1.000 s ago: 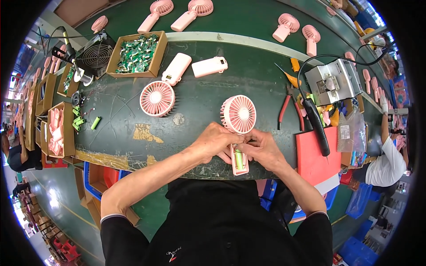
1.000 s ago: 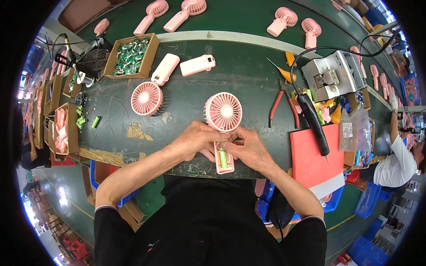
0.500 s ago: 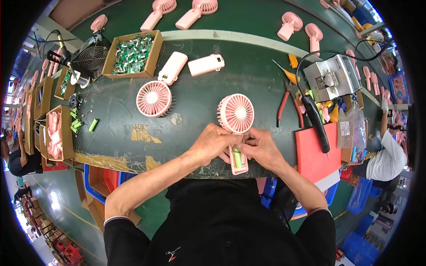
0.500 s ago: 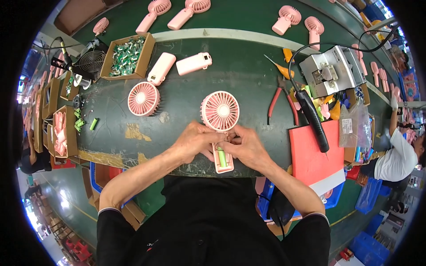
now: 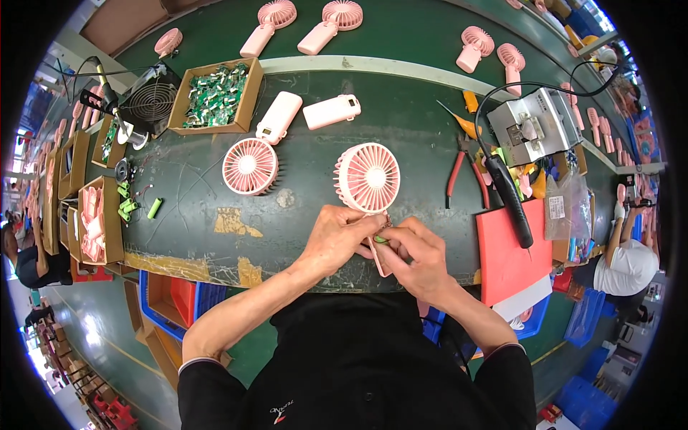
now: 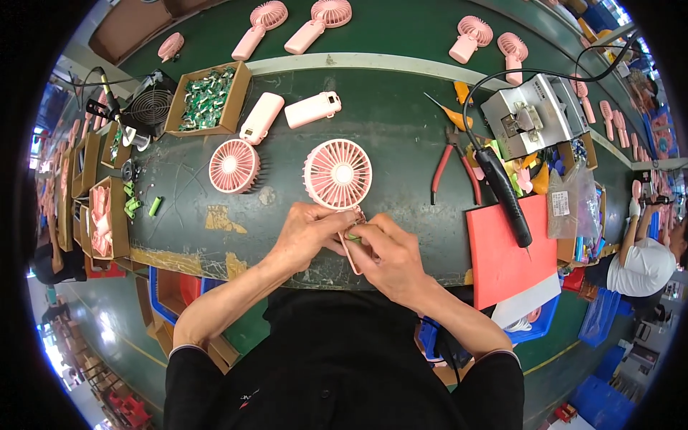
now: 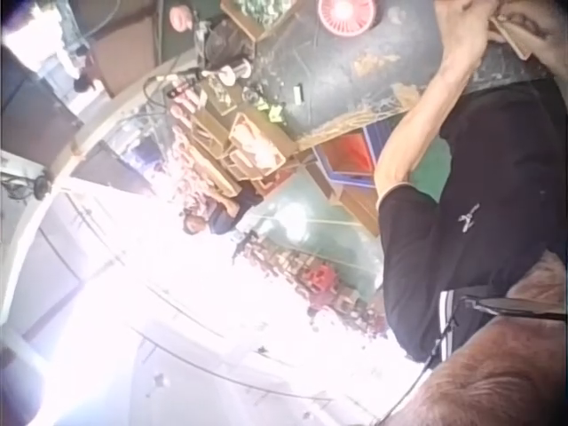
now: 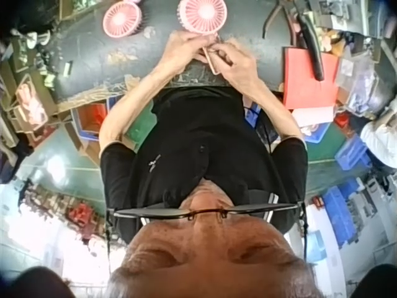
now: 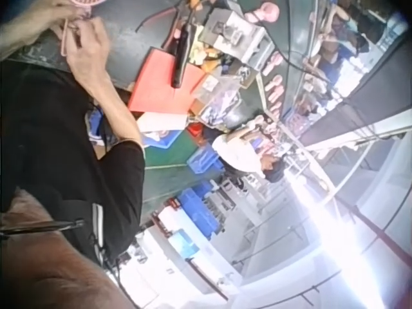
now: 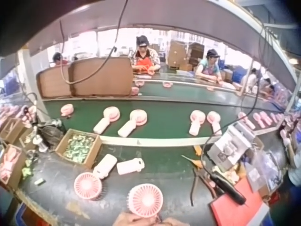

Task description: The person carries a tray of mini fan parts to a workstation, unloads them onto the table, and assembles the portable fans by attaching the casings and driving screws with an electric screwdriver.

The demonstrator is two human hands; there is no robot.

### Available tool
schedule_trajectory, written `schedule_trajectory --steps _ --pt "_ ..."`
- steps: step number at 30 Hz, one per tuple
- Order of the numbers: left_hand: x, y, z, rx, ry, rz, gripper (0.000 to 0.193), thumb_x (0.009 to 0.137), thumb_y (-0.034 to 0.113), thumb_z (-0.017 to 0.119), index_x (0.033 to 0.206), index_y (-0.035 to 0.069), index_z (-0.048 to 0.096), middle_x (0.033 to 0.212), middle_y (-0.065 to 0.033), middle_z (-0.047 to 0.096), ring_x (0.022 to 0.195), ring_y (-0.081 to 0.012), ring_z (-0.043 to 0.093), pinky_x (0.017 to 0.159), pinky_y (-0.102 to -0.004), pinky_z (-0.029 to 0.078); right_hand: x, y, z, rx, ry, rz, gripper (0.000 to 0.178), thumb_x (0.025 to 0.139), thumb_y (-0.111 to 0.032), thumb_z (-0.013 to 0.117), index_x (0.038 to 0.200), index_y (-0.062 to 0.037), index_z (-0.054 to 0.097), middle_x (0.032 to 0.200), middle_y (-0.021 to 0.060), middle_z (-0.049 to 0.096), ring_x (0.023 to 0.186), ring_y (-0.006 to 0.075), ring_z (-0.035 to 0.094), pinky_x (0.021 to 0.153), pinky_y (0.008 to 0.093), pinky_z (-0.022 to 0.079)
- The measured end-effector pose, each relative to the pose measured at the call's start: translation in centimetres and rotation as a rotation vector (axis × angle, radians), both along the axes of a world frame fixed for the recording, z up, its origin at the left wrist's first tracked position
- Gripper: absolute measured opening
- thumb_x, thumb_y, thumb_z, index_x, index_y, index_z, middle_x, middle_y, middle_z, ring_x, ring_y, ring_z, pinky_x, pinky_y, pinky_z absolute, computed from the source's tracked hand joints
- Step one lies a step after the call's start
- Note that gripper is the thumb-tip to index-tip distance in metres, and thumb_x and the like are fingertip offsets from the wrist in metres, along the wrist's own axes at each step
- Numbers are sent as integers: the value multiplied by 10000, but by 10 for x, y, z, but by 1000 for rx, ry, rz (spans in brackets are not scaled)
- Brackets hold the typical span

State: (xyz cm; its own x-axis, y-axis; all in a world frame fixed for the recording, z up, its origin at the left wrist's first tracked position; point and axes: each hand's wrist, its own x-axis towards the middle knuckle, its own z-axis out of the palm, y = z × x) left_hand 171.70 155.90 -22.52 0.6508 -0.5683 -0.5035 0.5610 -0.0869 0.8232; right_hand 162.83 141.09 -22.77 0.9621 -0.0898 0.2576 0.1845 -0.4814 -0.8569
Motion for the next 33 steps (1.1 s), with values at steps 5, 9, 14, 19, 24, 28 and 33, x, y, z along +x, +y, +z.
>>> schedule_trajectory --steps 5,9,14,19,24,28,33 --pt "-3 0 0 -17 2 12 300 890 198 655 997 -80 683 843 -143 689 732 -183 682 590 -301 594 3 3 7 39 23 19 118 753 59 704 845 4 654 741 29 552 516 49 451 464 223 341" --pt "-5 1 -2 -1 -9 23 286 892 196 642 952 -80 690 815 -132 686 709 -169 675 592 -301 595 1 1 6 112 128 18 81 777 60 678 830 10 644 740 26 549 512 36 458 457 227 338" --pt "-8 0 -1 -13 -6 62 276 890 189 637 910 -81 695 791 -123 684 695 -155 669 598 -299 596 2 0 5 109 119 17 72 793 68 653 816 9 618 741 24 532 514 33 452 453 223 337" --pt "-9 1 -1 -53 9 116 261 896 176 633 943 -73 694 791 -104 684 703 -144 667 613 -292 589 3 1 5 79 86 1 92 797 71 645 824 1 593 734 20 514 517 32 457 447 219 344" --pt "-11 2 -3 -64 -9 115 261 909 160 619 995 -78 681 848 -106 687 735 -148 669 639 -289 583 5 2 3 22 31 -52 127 782 67 677 838 -9 593 726 16 508 516 35 470 433 223 359" --pt "-16 0 3 -89 -60 159 248 922 143 605 1019 -75 672 891 -103 690 760 -146 671 653 -287 573 4 2 -1 -17 -34 -85 183 752 63 717 862 -12 590 721 30 510 510 50 489 420 232 369" --pt "-26 -2 1 -100 -151 246 216 930 116 593 1021 -65 669 873 -80 686 746 -120 660 652 -271 566 7 6 -1 -248 -187 -143 222 706 28 721 880 -26 594 799 68 553 610 222 601 485 319 472"
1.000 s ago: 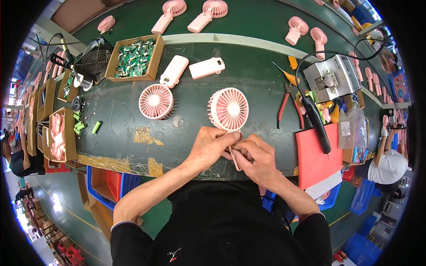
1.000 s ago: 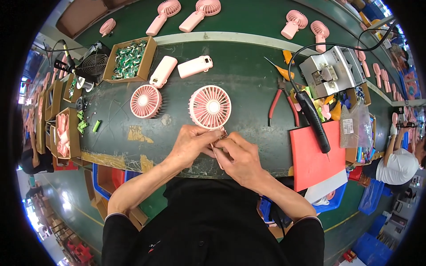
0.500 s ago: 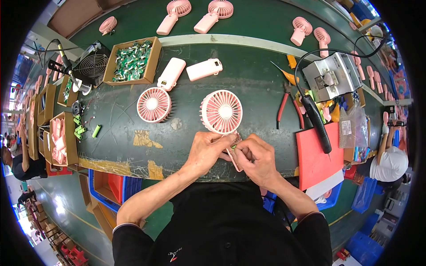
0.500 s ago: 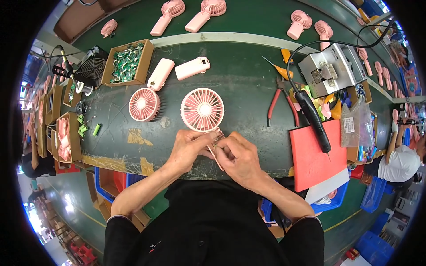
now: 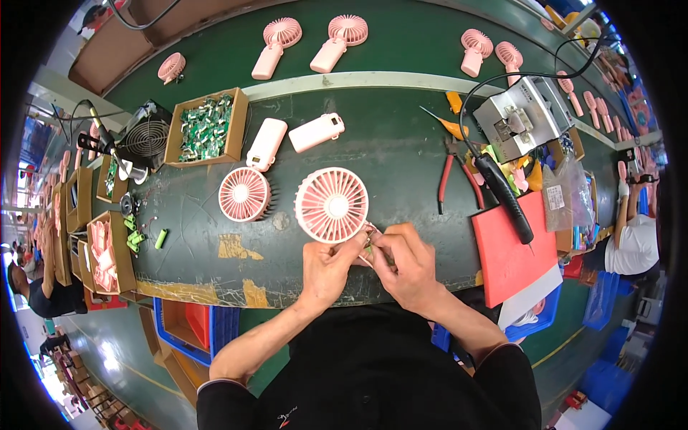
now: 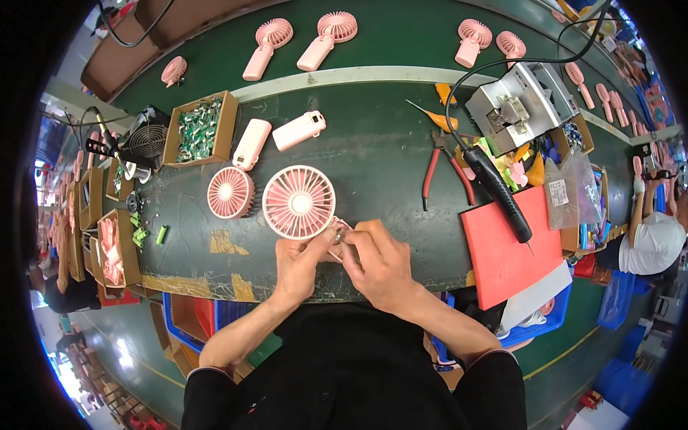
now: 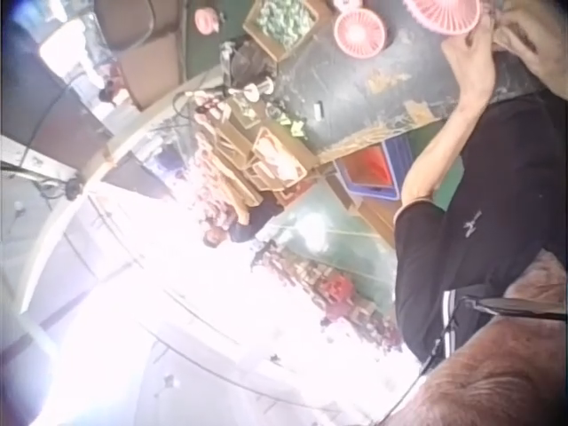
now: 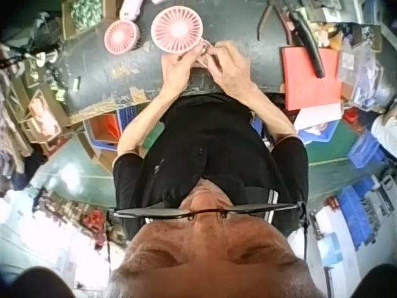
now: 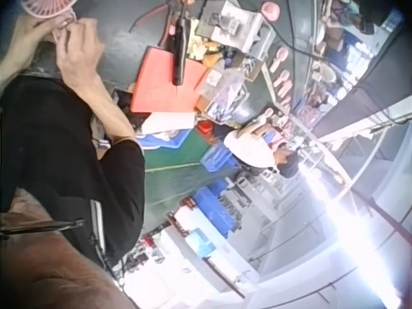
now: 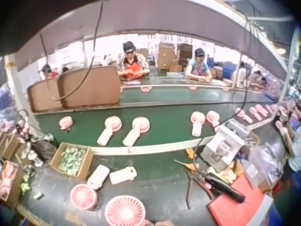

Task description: The person carries a tray of mini fan parts to a workstation, unloads them onto the table, and assembles the portable fans by attaching the casings and driving screws with an electric screwdriver.

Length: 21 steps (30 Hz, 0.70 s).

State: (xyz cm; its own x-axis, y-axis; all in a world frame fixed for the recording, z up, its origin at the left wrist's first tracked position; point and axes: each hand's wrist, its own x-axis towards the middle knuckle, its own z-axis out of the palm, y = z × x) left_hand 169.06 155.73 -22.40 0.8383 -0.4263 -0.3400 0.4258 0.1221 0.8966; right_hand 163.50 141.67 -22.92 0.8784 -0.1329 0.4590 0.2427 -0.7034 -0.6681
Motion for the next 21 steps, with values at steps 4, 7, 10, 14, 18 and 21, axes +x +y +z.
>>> schedule_trajectory --steps 4,7,10,14,18,21 --pt "-6 -1 0 -41 -55 84 191 933 74 582 1039 -64 660 870 -66 681 757 -107 652 668 -259 558 1 1 -3 -44 -83 2 222 709 25 719 895 -23 607 844 71 572 677 215 612 509 321 481" --pt "-7 -3 -1 -64 -96 132 187 930 57 581 1052 -67 648 895 -73 677 774 -114 650 681 -261 557 2 1 -1 -34 -112 13 214 710 29 715 893 -15 613 864 73 584 694 223 601 527 332 484" --pt "-8 -4 3 -98 -104 157 173 917 31 586 1047 -69 640 919 -77 672 789 -118 644 685 -262 552 4 1 2 -59 -90 -3 199 712 30 710 883 -9 616 854 76 592 690 230 586 537 334 485" --pt "-10 -5 3 -86 -116 196 153 892 -2 594 1024 -67 636 922 -75 665 787 -114 626 691 -260 536 5 3 3 -101 -130 -10 206 710 31 706 894 -4 621 814 76 588 672 230 576 532 330 478" --pt "-10 -6 1 -51 -198 236 152 881 -4 599 1016 -65 636 926 -70 660 789 -111 617 697 -261 527 7 7 2 -64 -131 -51 206 697 32 708 884 -6 629 795 79 588 668 237 579 530 328 477" --pt "-7 -2 -2 -32 -190 218 167 874 -5 604 1027 -68 630 937 -71 661 817 -116 624 725 -262 526 5 1 4 49 -108 15 190 717 2 734 881 -10 639 789 76 595 645 202 591 529 306 477"
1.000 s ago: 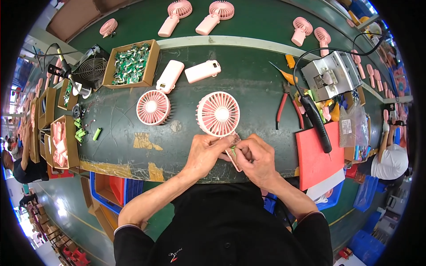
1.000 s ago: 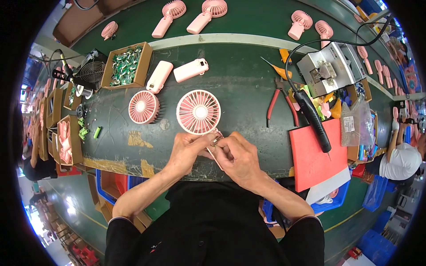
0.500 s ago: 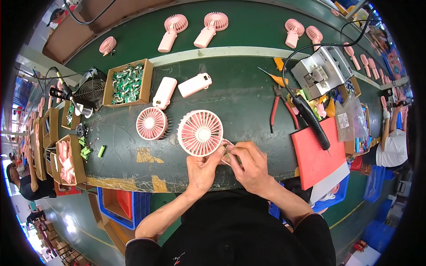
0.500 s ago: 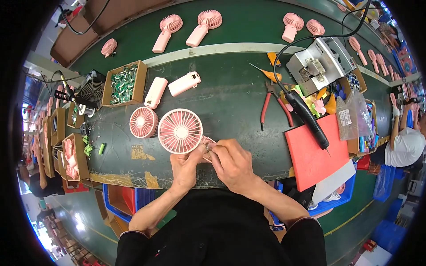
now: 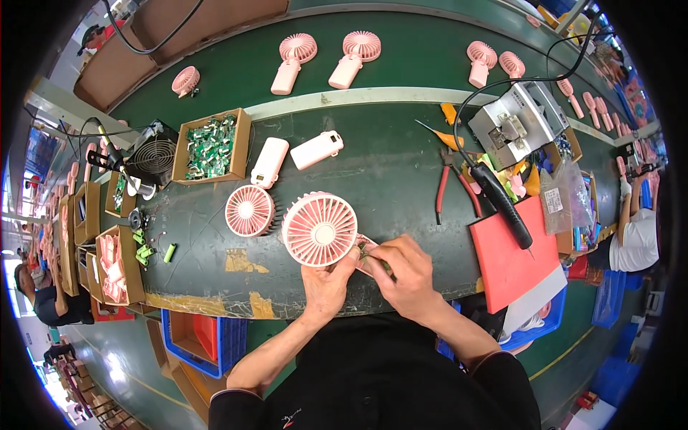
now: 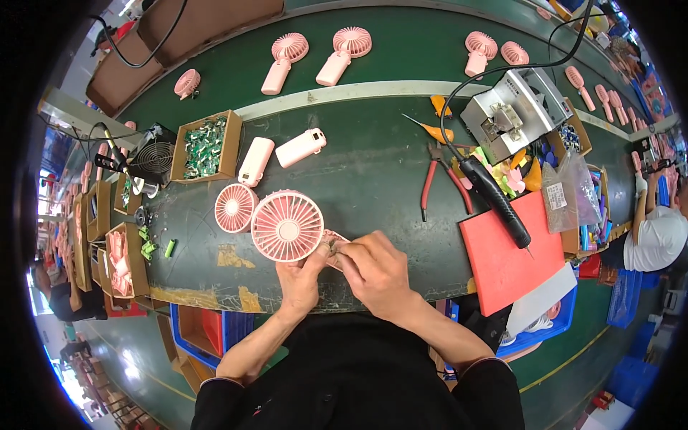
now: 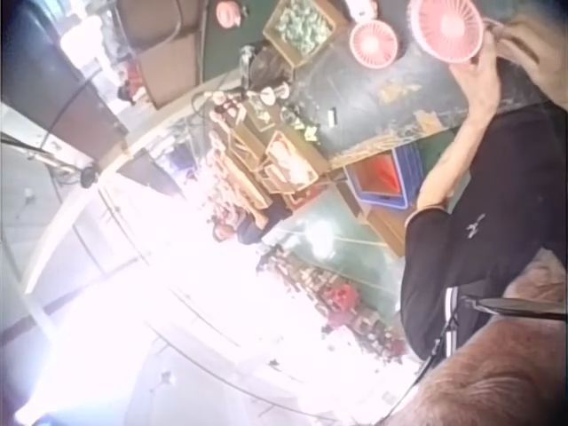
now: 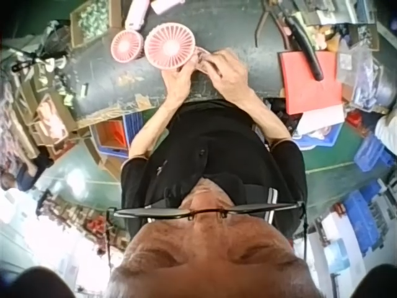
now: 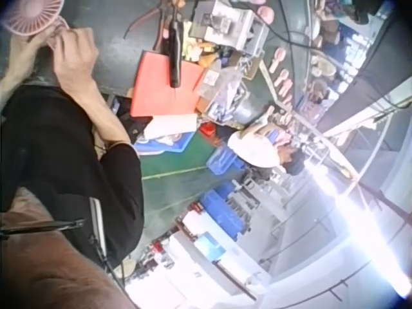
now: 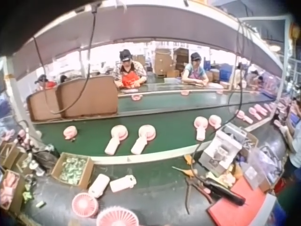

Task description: The person carries a tray of mini fan parts to a workstation, unloads them onto the table, and assembles the portable fans by attaching the casings and driving screws with an electric screwdriver.

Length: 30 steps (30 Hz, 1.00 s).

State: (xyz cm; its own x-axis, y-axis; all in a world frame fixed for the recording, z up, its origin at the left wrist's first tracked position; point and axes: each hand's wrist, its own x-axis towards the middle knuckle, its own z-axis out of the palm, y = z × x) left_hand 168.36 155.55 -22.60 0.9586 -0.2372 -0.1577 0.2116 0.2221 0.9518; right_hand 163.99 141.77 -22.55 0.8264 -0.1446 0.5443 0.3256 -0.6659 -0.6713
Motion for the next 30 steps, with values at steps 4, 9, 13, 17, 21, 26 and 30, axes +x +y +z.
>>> schedule_trajectory --steps 4,9,13,17,21,26,30 --pt "4 10 -6 -102 61 -65 202 886 23 605 1069 -60 621 998 -88 672 884 -137 649 796 -278 526 -3 -13 24 301 279 131 200 757 28 713 931 34 616 809 67 635 686 127 605 576 265 487" --pt "2 8 -9 -114 112 -122 220 892 32 602 1095 -48 630 1016 -78 678 899 -124 645 795 -279 533 12 -28 11 922 711 265 94 874 -33 633 930 41 617 854 65 668 753 78 612 662 222 496" --pt "1 8 -7 -71 75 -137 218 894 30 601 1097 -44 636 1018 -73 677 906 -109 636 784 -269 532 14 -30 2 1048 760 305 99 866 -37 638 940 29 627 842 55 666 737 73 610 670 217 491" --pt "0 8 -5 -30 59 -135 218 894 32 604 1094 -43 642 1001 -69 682 880 -107 639 773 -269 535 13 -30 -2 942 775 287 94 867 -40 643 928 28 623 817 42 659 721 62 602 650 215 485" --pt "-1 8 -5 24 60 -140 205 884 49 619 1061 -45 662 931 -45 684 818 -82 619 721 -251 517 12 -29 2 789 769 262 76 864 -35 640 892 29 609 776 27 644 698 50 593 623 213 478" --pt "-3 9 -8 97 19 -153 180 869 59 629 1007 -46 676 873 -22 674 782 -56 591 669 -232 487 22 -40 -2 684 780 367 116 796 -70 645 823 38 611 683 32 625 630 65 568 569 247 462" --pt "0 11 -12 106 99 -173 145 865 63 634 961 -35 679 842 -12 667 749 -55 583 645 -235 473 35 -43 7 544 874 429 222 753 -151 652 823 51 591 661 90 633 617 145 603 572 315 471"
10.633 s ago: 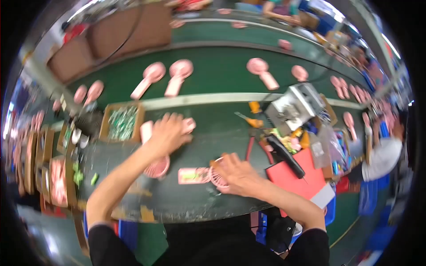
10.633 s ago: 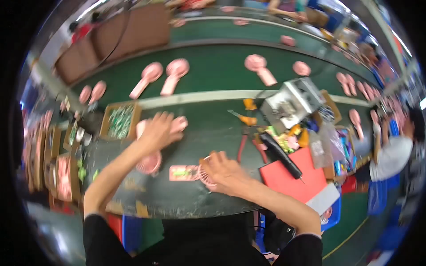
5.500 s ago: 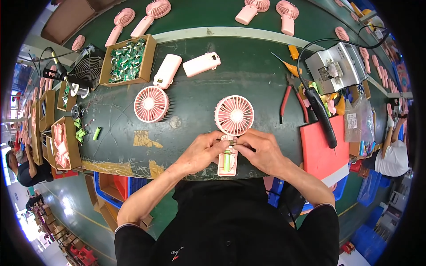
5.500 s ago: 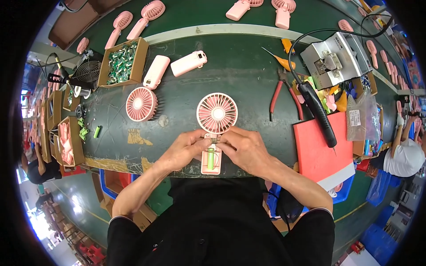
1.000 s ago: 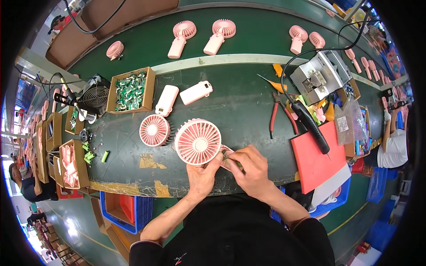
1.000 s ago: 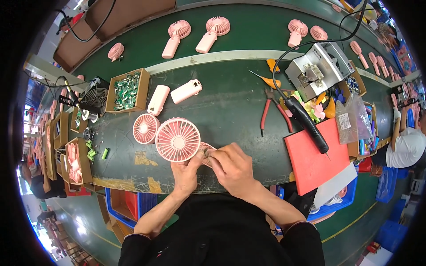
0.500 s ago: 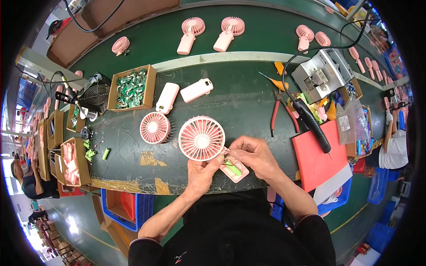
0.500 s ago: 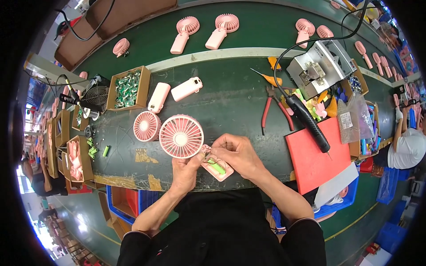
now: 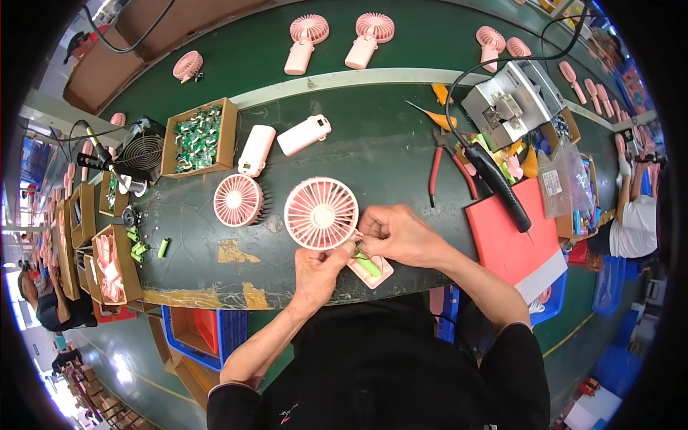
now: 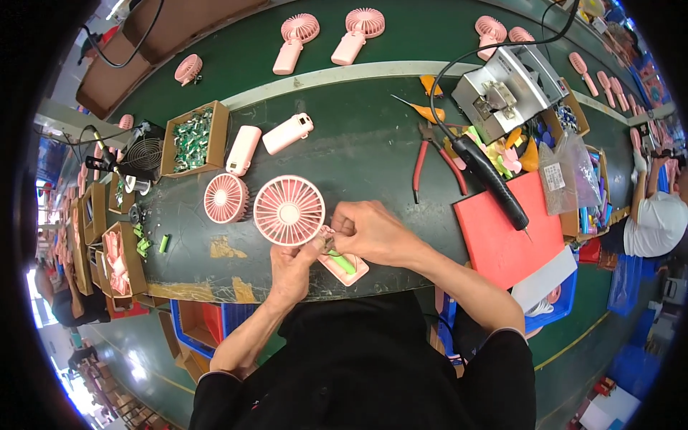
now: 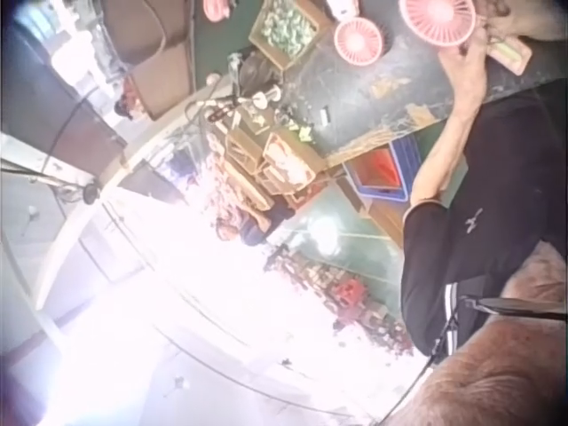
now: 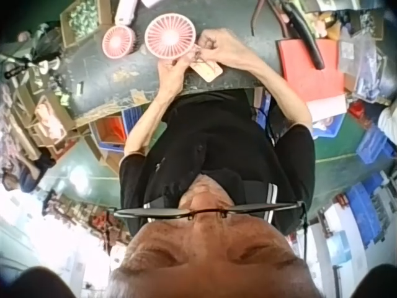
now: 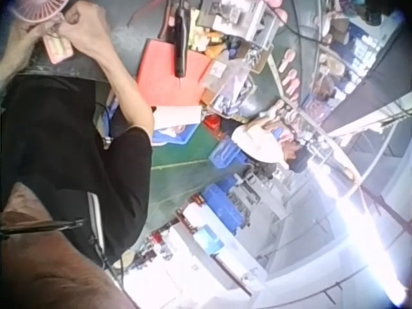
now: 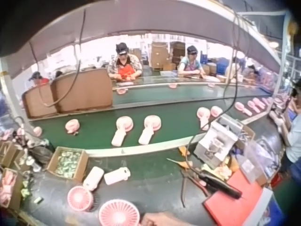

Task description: The person carries a tray of mini fan parts to a workstation, unloads them onto the table, and assembles the portable fans by attaching the casings and driving screws with an electric screwdriver.

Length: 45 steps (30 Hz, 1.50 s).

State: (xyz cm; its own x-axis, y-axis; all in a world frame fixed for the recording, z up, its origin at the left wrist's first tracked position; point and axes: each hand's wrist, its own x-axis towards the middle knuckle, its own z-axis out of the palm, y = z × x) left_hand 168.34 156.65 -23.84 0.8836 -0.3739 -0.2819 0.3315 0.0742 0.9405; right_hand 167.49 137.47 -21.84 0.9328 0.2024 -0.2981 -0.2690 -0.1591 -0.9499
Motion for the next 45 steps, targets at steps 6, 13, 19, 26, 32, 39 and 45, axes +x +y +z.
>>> schedule_trajectory --steps 6,13,19,26,32,39,45 --pt "6 5 -11 -213 246 -80 221 905 115 605 1075 -22 635 962 -75 677 863 -141 656 773 -299 544 8 -10 -6 181 283 89 235 813 -161 657 920 33 579 607 42 574 565 86 541 428 258 348" --pt "5 6 -17 -220 264 -79 226 918 139 600 1083 -13 627 988 -76 671 894 -164 663 761 -330 564 -10 -17 -7 525 380 -9 224 866 -90 642 1021 50 563 789 46 587 613 61 507 435 194 284" --pt "9 3 -14 -241 247 -105 217 919 130 591 1081 -11 617 990 -89 667 865 -173 668 761 -342 569 -17 -20 -3 496 369 6 202 868 -68 650 1037 9 569 835 21 596 662 49 524 491 180 331" --pt "3 1 -7 -198 225 -75 225 906 111 618 1047 -59 660 939 -100 700 834 -159 673 746 -300 554 -29 -1 8 -23 12 27 182 871 -138 659 928 -4 549 706 -7 539 618 43 482 511 244 389" --pt "11 17 -6 -112 385 -126 228 897 125 623 1007 -72 658 956 -129 690 855 -202 686 759 -342 574 27 -36 17 -223 -128 265 226 802 -147 693 963 -20 599 695 11 583 629 85 538 571 266 441" --pt "30 20 -1 -121 570 -154 270 901 142 609 1065 -72 622 969 -152 685 864 -247 697 796 -384 577 151 10 -13 -861 -1049 257 434 709 -76 709 1107 9 557 1054 136 578 1043 322 537 869 411 458" --pt "32 18 -1 -135 581 -139 294 918 165 602 1091 -72 601 986 -157 679 871 -242 695 798 -385 577 179 26 -16 -1018 -885 465 481 690 -31 690 1145 12 540 1007 154 557 1050 341 551 882 450 475"
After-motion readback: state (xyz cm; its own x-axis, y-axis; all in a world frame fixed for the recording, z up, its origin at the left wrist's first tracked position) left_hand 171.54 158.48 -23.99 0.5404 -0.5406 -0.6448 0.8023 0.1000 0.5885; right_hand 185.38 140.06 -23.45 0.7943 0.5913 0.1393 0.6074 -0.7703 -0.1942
